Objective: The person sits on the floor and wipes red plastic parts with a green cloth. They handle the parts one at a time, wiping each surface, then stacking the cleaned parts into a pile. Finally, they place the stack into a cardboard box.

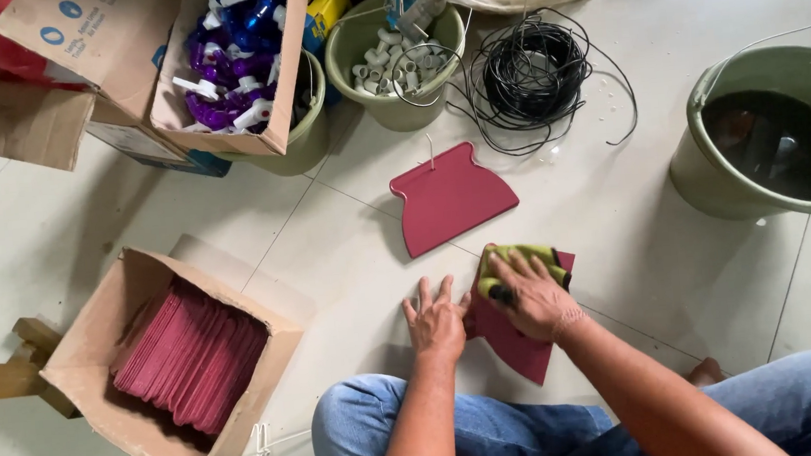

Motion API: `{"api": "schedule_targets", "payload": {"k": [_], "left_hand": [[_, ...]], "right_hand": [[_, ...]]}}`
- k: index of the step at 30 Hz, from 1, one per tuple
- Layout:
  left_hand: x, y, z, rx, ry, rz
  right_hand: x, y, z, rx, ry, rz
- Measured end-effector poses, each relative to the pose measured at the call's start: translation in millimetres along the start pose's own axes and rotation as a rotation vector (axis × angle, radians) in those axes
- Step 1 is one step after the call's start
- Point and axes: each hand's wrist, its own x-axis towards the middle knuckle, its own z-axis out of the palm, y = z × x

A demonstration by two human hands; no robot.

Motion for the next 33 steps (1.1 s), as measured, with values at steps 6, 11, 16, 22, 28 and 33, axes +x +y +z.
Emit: {"api": "schedule_targets", "payload": {"k": [6,11,16,22,28,33], "left_hand": [[-7.6,2.9,0.9,0.006,-0.01,-0.016],[-13.7,10.6,-10.6,-0.076,0.104,-0.013],[-25.1,12.3,-20.6,0.008,0.027,-0.027],[-27.4,18.1,-22.9,0.035,0.077,-0.04],[-39.0,22.6,-36.3,0.093,-0.005,-0.006],[-26.3,18.3,-19.1,0.081,0.018,-0.019]], "right_hand": [[-19.2,-35.6,-12.2,-0.096,-0.126,0.024],[-31.3,-33.0,3.0,-0.083,-0.06,-0.074],[25.8,-28.8,-0.4,-0.001,-0.062,0.159],[-29.1,-49.5,-18.4,-0.057,-0.193,0.048],[-2.7,36.3,8.6,-0.096,0.003,0.249],[-38.2,-32.9,-10.1,-0.199,-0.043,0.156]]}}
